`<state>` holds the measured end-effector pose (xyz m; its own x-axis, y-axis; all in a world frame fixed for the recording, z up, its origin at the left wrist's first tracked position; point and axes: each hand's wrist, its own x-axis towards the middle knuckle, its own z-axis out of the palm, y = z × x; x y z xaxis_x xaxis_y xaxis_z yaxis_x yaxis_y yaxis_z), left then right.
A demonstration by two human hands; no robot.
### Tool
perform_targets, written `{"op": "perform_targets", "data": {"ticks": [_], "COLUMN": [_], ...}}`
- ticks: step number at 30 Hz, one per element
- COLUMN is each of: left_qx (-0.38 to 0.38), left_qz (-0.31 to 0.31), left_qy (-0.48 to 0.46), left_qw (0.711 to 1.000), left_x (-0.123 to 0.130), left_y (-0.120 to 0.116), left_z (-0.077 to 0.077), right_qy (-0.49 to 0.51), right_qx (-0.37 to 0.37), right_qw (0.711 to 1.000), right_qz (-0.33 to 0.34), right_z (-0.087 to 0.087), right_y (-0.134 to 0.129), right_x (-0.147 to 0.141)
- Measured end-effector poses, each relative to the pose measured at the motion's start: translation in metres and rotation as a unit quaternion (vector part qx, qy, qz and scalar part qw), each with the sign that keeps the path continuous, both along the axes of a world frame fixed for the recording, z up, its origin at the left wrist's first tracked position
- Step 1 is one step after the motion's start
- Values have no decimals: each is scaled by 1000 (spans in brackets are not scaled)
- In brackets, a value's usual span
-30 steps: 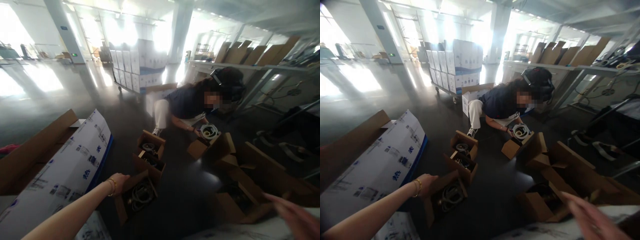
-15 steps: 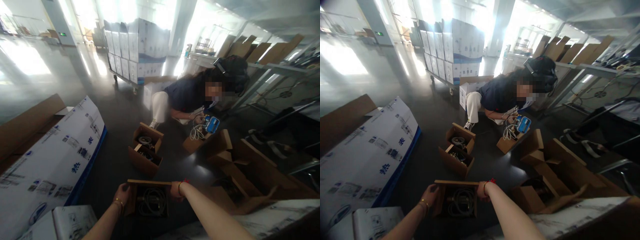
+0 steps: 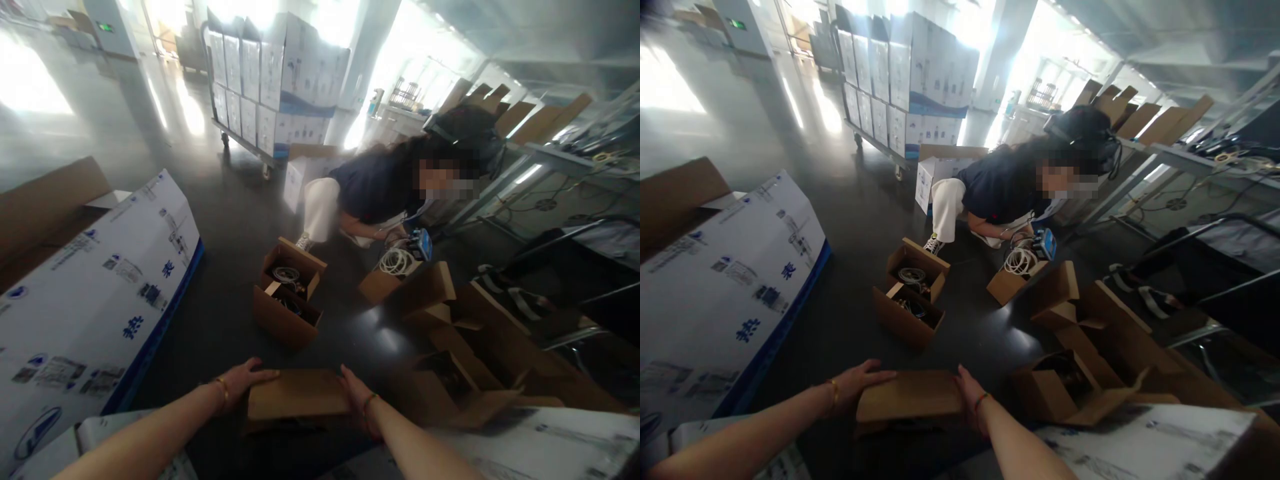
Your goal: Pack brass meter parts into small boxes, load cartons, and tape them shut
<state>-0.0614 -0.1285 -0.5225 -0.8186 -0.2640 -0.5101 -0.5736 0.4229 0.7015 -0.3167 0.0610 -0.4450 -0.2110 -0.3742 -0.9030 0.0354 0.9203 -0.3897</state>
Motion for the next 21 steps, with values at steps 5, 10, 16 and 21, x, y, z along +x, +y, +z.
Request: {"op": "perform_targets", "data": {"ticks": [5, 10, 16, 21], "left_qx": [-136, -158, -235, -189], "left_qz": [-280, -268, -204, -199], "left_qy": [-23, 38, -54, -61], "left_qw": [950, 949, 949, 960], "left_x": [4, -16, -50, -55], "left_y": [5, 45, 91, 75], "left_z": [10, 15, 6, 26], "right_qy": [209, 302, 251, 187], "right_qx": [39, 69, 50, 46], "right_qw": [934, 863, 840, 847], "right_qz": [285, 400, 478, 496], "right_z": [5, -1, 3, 16], "right_y": [-8, -3, -11, -25], "right_x": [6, 20, 25, 16]}}
